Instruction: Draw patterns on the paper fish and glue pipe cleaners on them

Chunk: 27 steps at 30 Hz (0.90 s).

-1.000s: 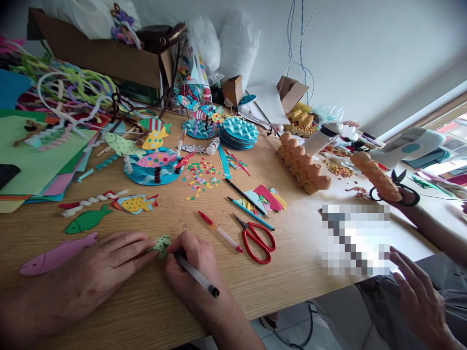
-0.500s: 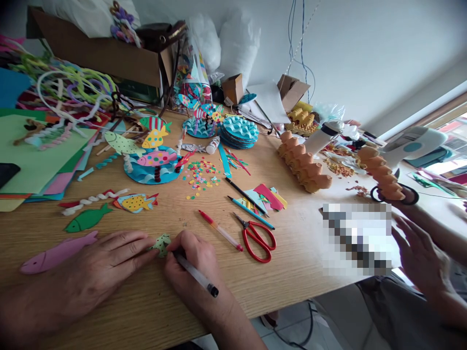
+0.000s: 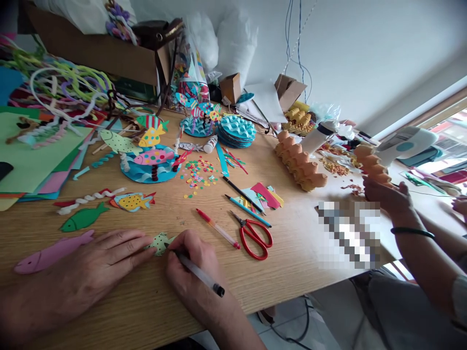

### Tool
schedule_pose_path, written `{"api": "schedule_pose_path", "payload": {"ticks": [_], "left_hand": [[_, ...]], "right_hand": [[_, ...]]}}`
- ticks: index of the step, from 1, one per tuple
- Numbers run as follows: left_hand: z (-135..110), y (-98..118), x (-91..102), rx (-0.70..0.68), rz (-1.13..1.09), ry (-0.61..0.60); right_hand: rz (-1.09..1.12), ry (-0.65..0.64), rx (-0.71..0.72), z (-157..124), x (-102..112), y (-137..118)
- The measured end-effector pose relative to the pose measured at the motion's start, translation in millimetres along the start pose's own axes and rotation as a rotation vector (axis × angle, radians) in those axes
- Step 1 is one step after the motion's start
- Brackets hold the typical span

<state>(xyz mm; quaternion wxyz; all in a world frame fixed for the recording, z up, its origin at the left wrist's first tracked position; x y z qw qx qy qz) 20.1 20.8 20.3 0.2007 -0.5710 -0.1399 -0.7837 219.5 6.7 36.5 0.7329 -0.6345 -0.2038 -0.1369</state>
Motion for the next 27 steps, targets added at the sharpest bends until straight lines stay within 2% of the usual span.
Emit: {"api": "schedule_pose_path", "payload": {"ticks": [13, 21, 27], "left_hand": [[1.5, 1.0, 0.3, -0.040, 0.094, 0.070], [-2.6, -1.8, -2.6, 0.006, 0.009, -0.046], [-0.1, -0.2, 0.9, -0.019, 0.037, 0.003]], "right_hand": [[-0.084, 0.071, 0.069, -2.3, -7.8, 5.1], [-0.082, 0.063, 0.077, -2.0, -8.9, 7.2], [-0.068, 0.050, 0.060, -2.4, -7.3, 6.2]]}}
Point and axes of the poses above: each hand's wrist, its own z-axis towards the middle knuckle, its own x-axis out of the back of the hand, y = z × x, the point moved 3 cm from there along z, towards the middle knuckle, and after that the axes turned 4 degrees about z, right-handed, at the moved point
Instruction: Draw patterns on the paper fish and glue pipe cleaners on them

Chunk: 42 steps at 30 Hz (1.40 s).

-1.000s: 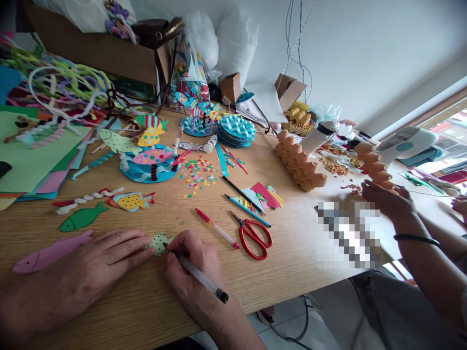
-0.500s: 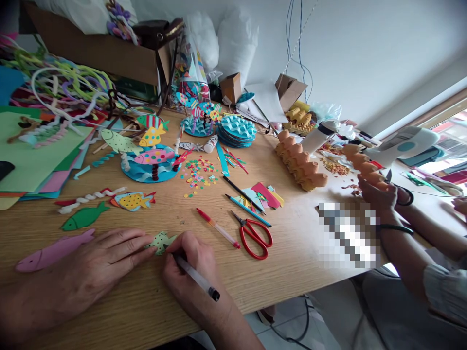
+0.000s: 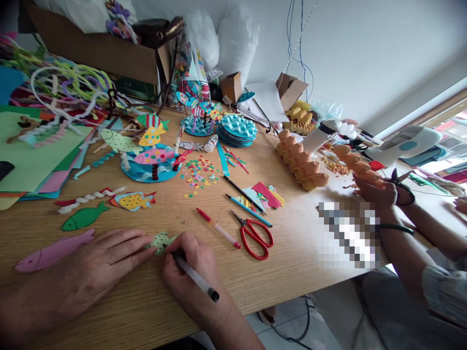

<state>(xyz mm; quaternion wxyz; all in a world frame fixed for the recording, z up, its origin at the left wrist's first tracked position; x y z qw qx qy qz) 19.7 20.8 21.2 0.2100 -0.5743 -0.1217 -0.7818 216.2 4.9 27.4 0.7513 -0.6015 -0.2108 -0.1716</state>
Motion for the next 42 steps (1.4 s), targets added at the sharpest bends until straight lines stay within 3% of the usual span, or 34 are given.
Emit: {"api": "schedule_pose_path", "payload": {"ticks": [6, 30, 42], "left_hand": [[2.7, 2.9, 5.3, -0.023, 0.061, 0.075], [3.3, 1.1, 3.6, -0.015, 0.084, 0.037], [5.1, 3.5, 7.4, -0.020, 0.087, 0.121]], "right_hand": [[0.008, -0.015, -0.004, 0.3, -0.7, -0.3], [-0.039, 0.063, 0.070, -0.1, 0.7, -3.6], [-0.041, 0.050, 0.062, 0.3, -0.4, -0.4]]}}
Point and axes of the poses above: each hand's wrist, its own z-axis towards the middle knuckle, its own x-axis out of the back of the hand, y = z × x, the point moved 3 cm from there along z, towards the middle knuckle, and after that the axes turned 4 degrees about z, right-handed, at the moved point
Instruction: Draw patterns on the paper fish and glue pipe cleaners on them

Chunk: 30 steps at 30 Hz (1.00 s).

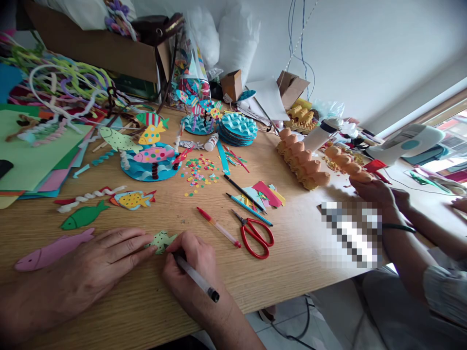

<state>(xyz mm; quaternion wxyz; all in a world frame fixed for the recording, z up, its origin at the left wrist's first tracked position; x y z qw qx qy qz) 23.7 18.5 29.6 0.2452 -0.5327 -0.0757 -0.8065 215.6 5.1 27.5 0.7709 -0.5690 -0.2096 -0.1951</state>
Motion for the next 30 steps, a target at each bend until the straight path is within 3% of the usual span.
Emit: {"api": "schedule_pose_path", "payload": {"ticks": [8, 17, 24, 30], "left_hand": [[-4.2, -2.1, -6.4, 0.009, -0.010, -0.068], [-2.3, -0.8, -2.0, -0.006, -0.002, -0.022], [-4.1, -1.3, -5.6, 0.010, -0.064, -0.100], [-2.5, -0.8, -4.8, 0.013, -0.068, -0.095]], "right_hand": [[0.007, -0.005, -0.025, -1.0, 0.4, -0.3], [0.001, -0.010, -0.015, -0.3, -0.3, -0.1], [-0.009, -0.003, -0.010, -0.1, 0.9, -0.8], [-0.034, -0.002, -0.030, -0.7, 0.6, -0.6]]}}
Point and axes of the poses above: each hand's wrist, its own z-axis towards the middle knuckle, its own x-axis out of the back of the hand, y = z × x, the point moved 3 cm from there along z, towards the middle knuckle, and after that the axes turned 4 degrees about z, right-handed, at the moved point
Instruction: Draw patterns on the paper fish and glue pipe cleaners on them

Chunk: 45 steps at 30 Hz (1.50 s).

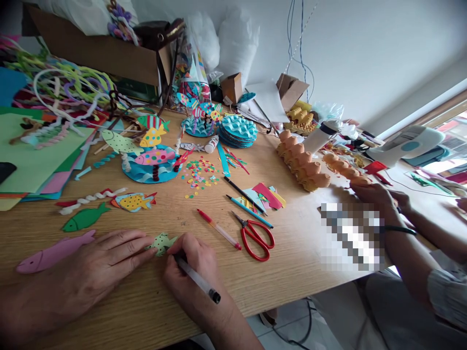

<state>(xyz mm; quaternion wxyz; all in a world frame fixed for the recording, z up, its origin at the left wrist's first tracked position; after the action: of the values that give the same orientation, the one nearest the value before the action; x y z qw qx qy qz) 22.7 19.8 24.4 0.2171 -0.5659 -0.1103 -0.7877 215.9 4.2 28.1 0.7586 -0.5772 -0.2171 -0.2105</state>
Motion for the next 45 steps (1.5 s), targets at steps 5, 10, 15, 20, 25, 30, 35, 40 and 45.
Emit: {"api": "schedule_pose_path", "payload": {"ticks": [5, 10, 15, 20, 25, 30, 35, 40, 45], "left_hand": [[1.6, 0.0, 1.1, 0.013, 0.015, -0.030], [1.1, -0.1, 0.2, -0.003, 0.028, 0.003], [-1.7, 0.0, -1.0, -0.011, 0.018, 0.044], [-4.1, -2.1, -5.2, 0.022, -0.041, -0.038], [-1.7, -1.7, -3.8, 0.015, -0.036, -0.066], [2.1, -0.8, 0.3, -0.011, 0.046, 0.010], [0.8, -0.3, 0.6, -0.012, 0.047, 0.028], [-3.2, -2.1, -3.7, 0.016, -0.041, -0.046], [-0.4, -1.9, -0.5, -0.002, -0.013, -0.001]], "right_hand": [[0.018, -0.007, 0.007, 0.1, 0.1, -0.4], [0.023, -0.018, 0.006, -0.8, -0.1, 0.6], [0.037, -0.001, 0.003, -1.3, -0.7, 1.4], [0.045, -0.005, -0.003, -0.2, -0.6, 1.1], [0.021, -0.020, -0.019, -0.1, -0.4, 1.5], [0.014, -0.017, -0.011, 0.1, -0.3, 1.1], [0.009, -0.001, 0.008, 0.0, -0.5, 1.0], [-0.007, -0.015, 0.004, -0.5, -0.2, 1.1], [0.020, -0.017, -0.011, -0.2, 0.6, 0.5]]}}
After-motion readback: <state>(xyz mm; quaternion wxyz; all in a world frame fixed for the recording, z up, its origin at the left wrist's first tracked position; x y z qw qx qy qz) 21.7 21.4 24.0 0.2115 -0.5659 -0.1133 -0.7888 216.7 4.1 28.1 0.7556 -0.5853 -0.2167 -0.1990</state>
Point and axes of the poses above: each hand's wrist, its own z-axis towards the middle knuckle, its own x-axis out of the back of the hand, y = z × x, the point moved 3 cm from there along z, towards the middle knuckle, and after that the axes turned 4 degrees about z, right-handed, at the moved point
